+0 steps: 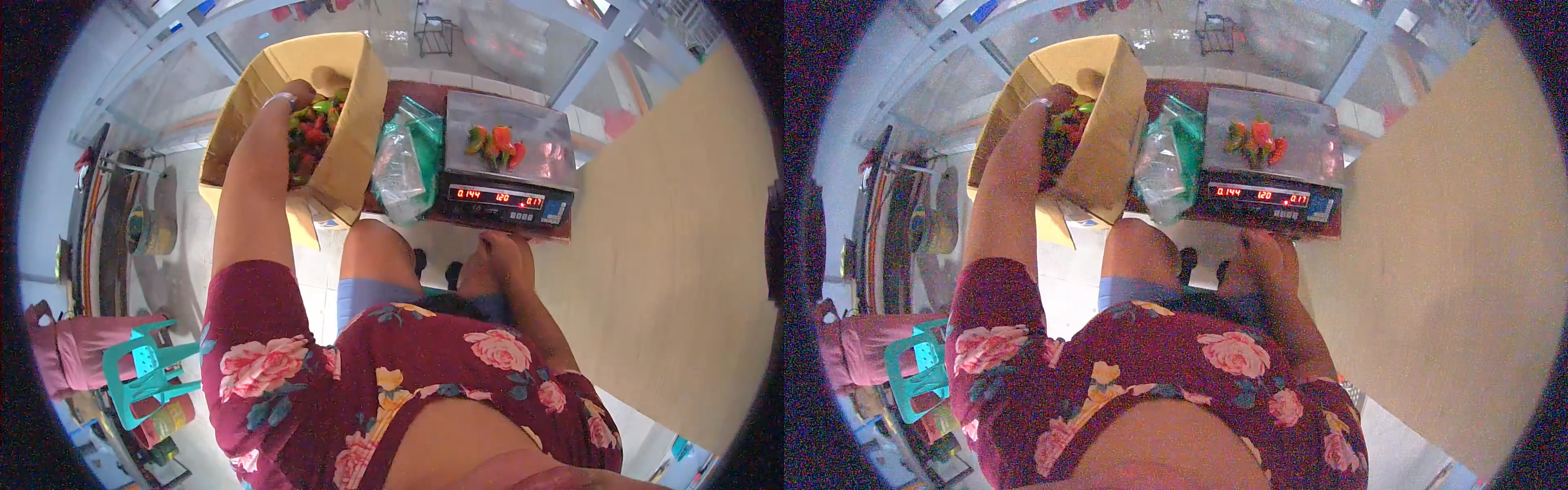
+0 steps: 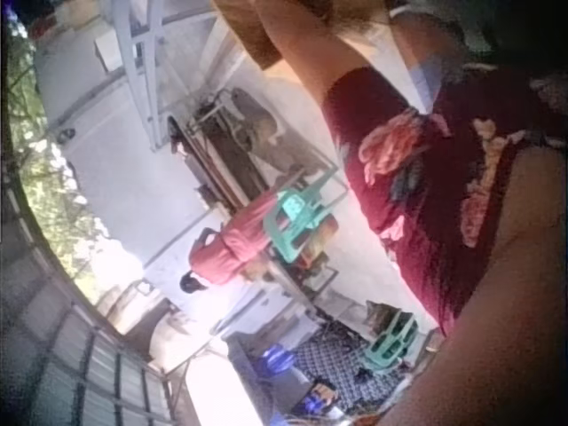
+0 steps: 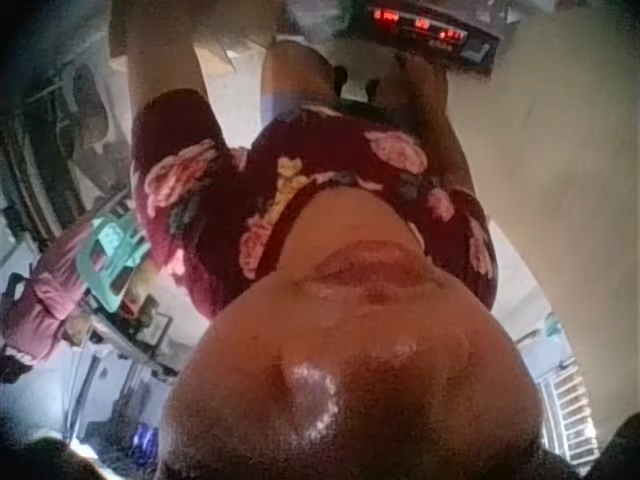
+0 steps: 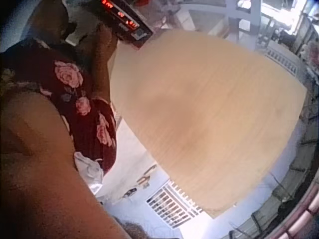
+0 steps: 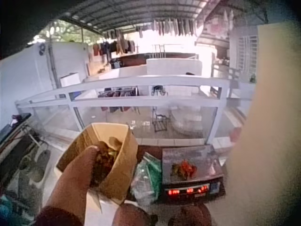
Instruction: The person picks up peppers from a box and places them on a digital scale before putting them into a plastic bag and tying it.
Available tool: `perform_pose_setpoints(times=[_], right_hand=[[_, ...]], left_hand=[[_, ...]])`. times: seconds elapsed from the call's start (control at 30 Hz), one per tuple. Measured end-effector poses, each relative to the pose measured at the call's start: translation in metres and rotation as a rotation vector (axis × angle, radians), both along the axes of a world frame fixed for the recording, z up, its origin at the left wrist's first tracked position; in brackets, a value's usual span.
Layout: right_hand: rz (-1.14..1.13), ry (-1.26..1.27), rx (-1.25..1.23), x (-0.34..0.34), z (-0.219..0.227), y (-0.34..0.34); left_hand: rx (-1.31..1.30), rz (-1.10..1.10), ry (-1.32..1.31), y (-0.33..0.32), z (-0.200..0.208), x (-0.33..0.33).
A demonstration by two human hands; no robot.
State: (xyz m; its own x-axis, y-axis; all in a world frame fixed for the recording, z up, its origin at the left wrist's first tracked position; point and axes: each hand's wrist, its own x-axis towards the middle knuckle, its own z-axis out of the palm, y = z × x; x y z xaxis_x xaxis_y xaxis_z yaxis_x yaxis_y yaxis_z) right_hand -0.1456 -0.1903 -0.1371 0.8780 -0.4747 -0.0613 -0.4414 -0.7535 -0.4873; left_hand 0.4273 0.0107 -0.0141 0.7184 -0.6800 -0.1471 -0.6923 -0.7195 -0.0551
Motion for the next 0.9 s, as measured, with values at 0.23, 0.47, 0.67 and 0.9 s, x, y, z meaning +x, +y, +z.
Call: perform_pose_setpoints(times=[0.23, 0.47, 0.67, 0.9], right_hand=[[0.021, 0.021, -0.071, -0.003, 0.000, -0.007], [-0.149, -0.027, 0.238, -0.004, 0.028, 0.001], [-0.076, -0.106, 0.123, -0.005, 0.009, -0.001], [0.037, 0.065, -0.154, 0.001, 0.060, 0.011]], left_hand=[[0.022, -0.250, 0.390, -0.067, -0.022, -0.054], [0.021, -0.256, 0.472, -0.062, -0.069, -0.085], [-0.065, -0.225, 0.525, -0.071, -0.066, -0.081], [-0.372, -0.060, 0.640, -0.067, 0.003, -0.049]])
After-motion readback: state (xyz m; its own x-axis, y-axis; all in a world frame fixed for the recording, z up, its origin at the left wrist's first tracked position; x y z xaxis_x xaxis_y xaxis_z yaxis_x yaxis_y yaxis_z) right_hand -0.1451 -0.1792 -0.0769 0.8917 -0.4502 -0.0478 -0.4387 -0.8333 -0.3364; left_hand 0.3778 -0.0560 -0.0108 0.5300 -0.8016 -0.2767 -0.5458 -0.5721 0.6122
